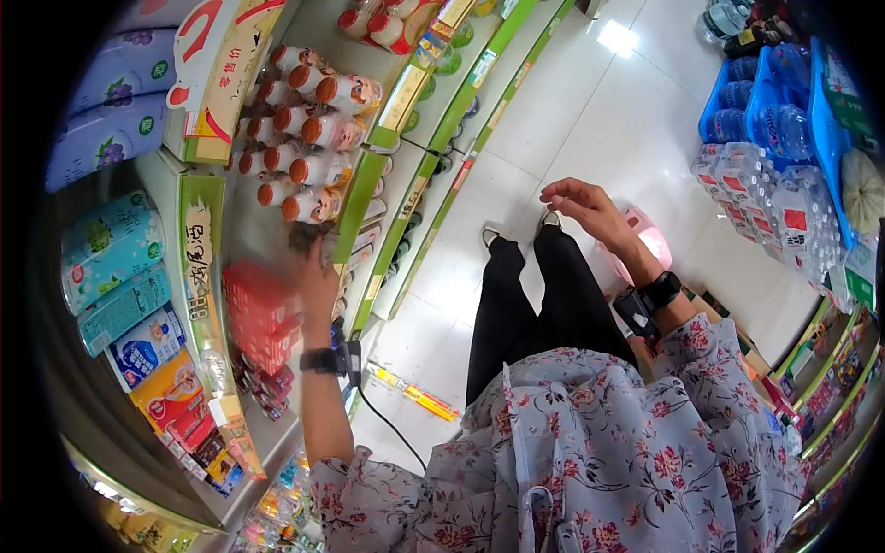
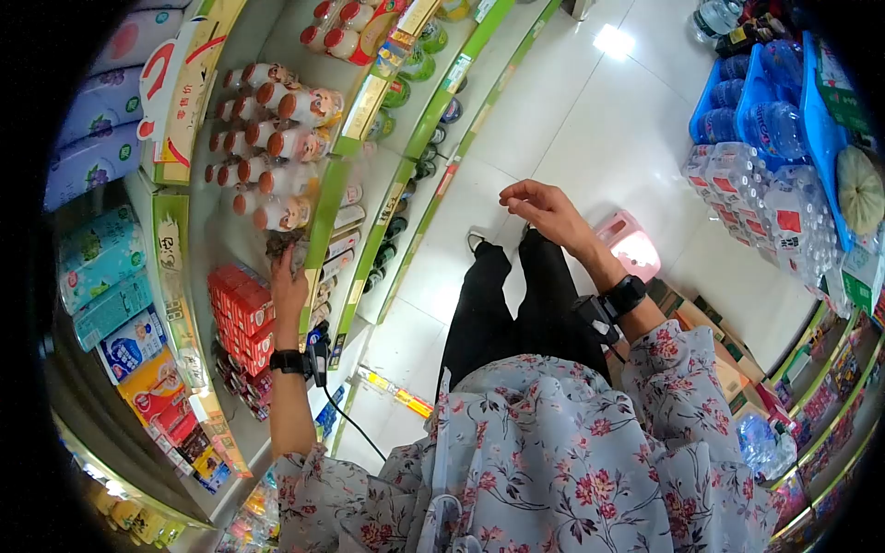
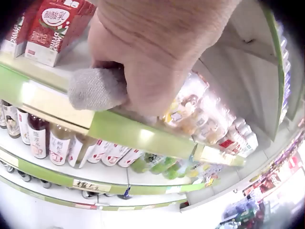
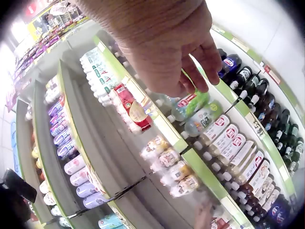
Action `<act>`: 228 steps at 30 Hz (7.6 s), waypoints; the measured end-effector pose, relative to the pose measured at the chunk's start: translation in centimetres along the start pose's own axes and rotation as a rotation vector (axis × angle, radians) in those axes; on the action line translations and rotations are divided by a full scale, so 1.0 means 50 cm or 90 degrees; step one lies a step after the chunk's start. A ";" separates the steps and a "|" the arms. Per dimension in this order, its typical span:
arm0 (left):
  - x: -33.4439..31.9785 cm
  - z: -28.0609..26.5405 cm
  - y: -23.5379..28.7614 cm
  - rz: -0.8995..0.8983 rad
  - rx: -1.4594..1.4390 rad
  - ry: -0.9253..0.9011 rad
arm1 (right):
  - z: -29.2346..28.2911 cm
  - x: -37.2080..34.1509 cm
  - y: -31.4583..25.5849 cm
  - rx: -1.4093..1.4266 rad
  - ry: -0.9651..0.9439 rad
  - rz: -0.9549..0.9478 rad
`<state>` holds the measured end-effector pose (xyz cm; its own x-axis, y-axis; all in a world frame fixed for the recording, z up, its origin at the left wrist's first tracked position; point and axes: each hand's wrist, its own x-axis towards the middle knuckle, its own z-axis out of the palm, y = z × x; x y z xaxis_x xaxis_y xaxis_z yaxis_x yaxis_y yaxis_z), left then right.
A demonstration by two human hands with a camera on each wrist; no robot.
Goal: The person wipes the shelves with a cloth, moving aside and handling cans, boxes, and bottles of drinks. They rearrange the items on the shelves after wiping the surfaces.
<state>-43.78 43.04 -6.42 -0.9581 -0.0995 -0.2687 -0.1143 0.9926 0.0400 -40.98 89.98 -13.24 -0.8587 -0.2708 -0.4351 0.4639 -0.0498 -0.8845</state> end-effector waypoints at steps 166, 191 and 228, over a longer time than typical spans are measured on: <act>-0.429 0.436 0.463 -0.914 -1.154 0.591 | 0.548 0.652 -0.454 -1.009 -0.496 -0.575; -0.431 0.477 0.424 -0.923 -1.073 0.559 | 0.765 0.470 -0.401 -0.590 -0.383 -0.309; -0.009 -0.047 0.235 -0.295 -0.802 0.633 | 0.338 0.497 -0.375 -0.069 -0.223 -0.001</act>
<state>-45.30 54.59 -3.55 -0.5112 -0.8413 0.1759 -0.0701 0.2448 0.9671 -67.36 67.93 -4.61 -0.7241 -0.5845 -0.3660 0.4201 0.0470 -0.9062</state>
